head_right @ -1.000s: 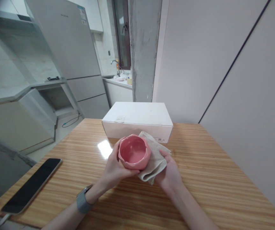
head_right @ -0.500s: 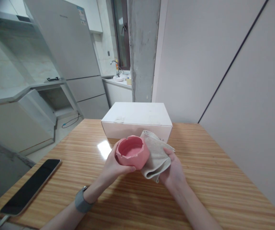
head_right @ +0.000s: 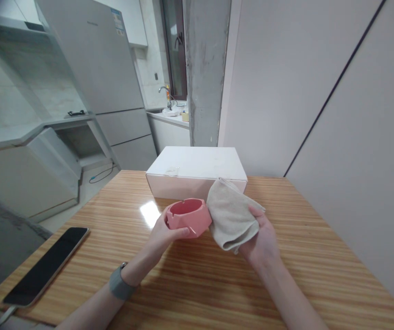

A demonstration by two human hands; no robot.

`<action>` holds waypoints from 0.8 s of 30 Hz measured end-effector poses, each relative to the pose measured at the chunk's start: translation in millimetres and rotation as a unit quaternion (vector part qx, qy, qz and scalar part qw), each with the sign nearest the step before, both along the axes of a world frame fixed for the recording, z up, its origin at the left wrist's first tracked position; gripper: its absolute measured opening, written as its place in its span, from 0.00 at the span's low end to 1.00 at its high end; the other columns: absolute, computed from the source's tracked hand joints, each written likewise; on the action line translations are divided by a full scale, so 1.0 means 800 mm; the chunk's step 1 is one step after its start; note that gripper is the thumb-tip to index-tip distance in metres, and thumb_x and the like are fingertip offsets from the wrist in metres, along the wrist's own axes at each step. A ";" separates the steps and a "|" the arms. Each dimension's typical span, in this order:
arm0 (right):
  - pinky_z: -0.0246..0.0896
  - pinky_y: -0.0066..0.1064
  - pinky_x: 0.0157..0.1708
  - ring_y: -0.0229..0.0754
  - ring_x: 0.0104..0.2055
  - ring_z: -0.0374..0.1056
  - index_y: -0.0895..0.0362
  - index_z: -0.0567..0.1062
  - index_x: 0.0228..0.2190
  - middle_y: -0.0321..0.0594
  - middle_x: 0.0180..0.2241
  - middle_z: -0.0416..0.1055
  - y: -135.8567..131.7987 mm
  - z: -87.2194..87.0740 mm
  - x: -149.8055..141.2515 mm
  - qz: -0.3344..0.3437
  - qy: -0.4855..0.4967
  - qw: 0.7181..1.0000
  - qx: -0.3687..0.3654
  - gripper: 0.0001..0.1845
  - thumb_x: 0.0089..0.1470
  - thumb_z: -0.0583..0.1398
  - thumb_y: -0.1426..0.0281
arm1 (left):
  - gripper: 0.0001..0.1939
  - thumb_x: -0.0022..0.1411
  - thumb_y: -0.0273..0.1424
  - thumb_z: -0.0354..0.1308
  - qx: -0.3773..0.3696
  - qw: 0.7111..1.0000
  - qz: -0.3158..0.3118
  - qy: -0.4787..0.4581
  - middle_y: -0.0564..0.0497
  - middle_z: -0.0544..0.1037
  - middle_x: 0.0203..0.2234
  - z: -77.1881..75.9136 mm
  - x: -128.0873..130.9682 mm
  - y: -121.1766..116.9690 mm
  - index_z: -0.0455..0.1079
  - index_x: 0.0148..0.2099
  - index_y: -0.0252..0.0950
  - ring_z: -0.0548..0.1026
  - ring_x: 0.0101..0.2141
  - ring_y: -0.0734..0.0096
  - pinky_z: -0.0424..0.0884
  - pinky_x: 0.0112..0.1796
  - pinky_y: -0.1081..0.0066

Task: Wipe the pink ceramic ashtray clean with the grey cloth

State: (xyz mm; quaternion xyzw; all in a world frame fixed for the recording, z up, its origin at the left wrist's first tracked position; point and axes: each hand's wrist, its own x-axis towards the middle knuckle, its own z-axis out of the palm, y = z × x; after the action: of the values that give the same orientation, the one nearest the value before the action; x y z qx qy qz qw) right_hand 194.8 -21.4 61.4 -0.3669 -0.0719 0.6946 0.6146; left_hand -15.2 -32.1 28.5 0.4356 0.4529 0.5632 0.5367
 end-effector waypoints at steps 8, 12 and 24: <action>0.68 0.46 0.48 0.54 0.39 0.78 0.54 0.82 0.32 0.45 0.32 0.82 -0.032 -0.024 0.050 0.024 -0.040 0.997 -0.065 0.12 0.53 0.57 0.69 | 0.39 0.35 0.30 0.74 -0.018 0.999 0.016 0.030 0.42 0.76 0.46 -0.010 -0.007 0.008 0.66 0.52 0.35 0.74 0.45 0.57 0.70 0.46 0.60; 0.67 0.41 0.43 0.53 0.38 0.78 0.55 0.82 0.30 0.53 0.31 0.81 -0.073 -0.042 0.088 0.030 -0.001 0.989 -0.143 0.12 0.51 0.58 0.70 | 0.38 0.34 0.29 0.74 -0.020 0.999 0.021 0.026 0.43 0.77 0.45 -0.017 -0.002 0.009 0.67 0.51 0.35 0.75 0.45 0.57 0.70 0.47 0.59; 0.66 0.46 0.42 0.59 0.41 0.76 0.56 0.78 0.43 0.64 0.38 0.78 -0.126 -0.073 0.155 0.128 -0.145 0.965 -0.178 0.22 0.43 0.61 0.66 | 0.40 0.33 0.28 0.74 0.010 0.999 -0.014 0.030 0.43 0.77 0.45 -0.023 0.011 0.011 0.66 0.52 0.35 0.75 0.46 0.56 0.70 0.47 0.59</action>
State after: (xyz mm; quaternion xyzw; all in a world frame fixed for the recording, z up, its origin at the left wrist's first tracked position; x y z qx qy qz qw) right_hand 319.1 -122.5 2.8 -0.5548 -0.0816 0.7085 0.4285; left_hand -6.7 -23.7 10.0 0.4638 0.4568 0.5468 0.5266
